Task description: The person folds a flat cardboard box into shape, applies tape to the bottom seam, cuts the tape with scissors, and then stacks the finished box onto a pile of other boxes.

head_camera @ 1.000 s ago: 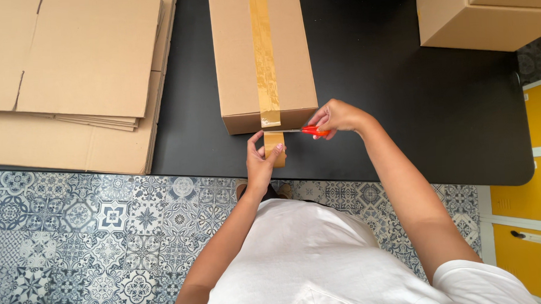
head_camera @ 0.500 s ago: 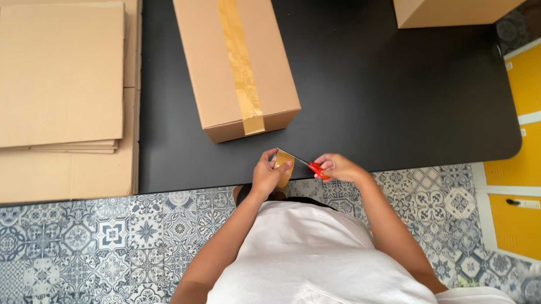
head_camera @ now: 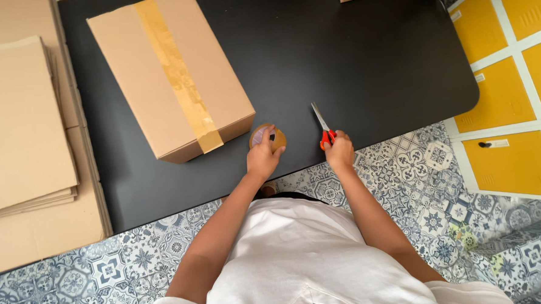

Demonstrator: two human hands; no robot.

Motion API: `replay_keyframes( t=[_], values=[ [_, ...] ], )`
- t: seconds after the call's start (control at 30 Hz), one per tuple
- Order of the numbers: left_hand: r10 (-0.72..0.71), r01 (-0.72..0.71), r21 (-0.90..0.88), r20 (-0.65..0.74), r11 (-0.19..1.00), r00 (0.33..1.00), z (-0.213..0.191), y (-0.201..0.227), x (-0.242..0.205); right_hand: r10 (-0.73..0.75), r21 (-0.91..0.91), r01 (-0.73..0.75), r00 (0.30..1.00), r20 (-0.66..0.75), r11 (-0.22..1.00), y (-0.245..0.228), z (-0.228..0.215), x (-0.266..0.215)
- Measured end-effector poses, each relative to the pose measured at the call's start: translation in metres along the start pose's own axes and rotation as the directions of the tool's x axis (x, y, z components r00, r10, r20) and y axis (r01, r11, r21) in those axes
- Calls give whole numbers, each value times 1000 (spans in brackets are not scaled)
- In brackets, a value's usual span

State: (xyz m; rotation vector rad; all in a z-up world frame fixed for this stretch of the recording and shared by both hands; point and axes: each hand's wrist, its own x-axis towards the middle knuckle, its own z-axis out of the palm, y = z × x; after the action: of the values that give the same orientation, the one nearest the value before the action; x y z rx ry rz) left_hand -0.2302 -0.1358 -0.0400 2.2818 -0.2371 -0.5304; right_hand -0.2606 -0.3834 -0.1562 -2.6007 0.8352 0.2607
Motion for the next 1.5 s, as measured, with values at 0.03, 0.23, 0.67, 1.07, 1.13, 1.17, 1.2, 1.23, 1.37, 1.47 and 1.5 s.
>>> replay_keyframes(
  t=[0.03, 0.23, 0.67, 1.07, 1.13, 1.17, 1.2, 1.23, 1.37, 1.47, 1.5],
  values=[
    [2, -2, 1, 7, 1000, 1000, 7, -7, 5, 8, 0, -8, 1000, 0, 1000, -5, -1, -7],
    [368, -265, 593, -57, 761, 928, 61, -59, 43, -49, -181, 34, 996, -77, 983, -27, 5, -22],
    [416, -334, 397, -142, 855, 898, 21, -44, -19, 16, -33, -16, 1000, 9, 999, -42, 0, -14],
    [523, -382, 361, -655, 851, 545, -138, -16, -86, -837, 383, 910, 330, -436, 160, -260, -102, -88],
    [591, -436, 400, -581, 806, 559, -149, -26, -73, -897, 405, 909, 257, -360, 98, -271, -88, -89],
    [587, -496, 320, -519, 807, 621, -150, -37, -66, -907, 426, 901, 248, -341, 86, -271, -79, -86],
    [587, -545, 234, -450, 805, 673, -150, -49, -57, -916, 446, 892, 238, -323, 75, -272, -70, -82],
    [587, -545, 237, -460, 805, 666, -151, -53, -56, -919, 440, 895, 226, -323, 66, -273, -70, -83],
    [501, -502, 162, -544, 849, 673, -146, -63, -48, -929, 435, 896, 233, -288, 90, -271, -66, -84],
    [471, -453, 191, -589, 871, 657, -140, -66, -43, -929, 431, 897, 241, -280, 103, -272, -60, -80],
    [448, -417, 201, -601, 886, 662, -136, -66, -43, -933, 427, 896, 253, -257, 125, -269, -58, -80]
  ],
)
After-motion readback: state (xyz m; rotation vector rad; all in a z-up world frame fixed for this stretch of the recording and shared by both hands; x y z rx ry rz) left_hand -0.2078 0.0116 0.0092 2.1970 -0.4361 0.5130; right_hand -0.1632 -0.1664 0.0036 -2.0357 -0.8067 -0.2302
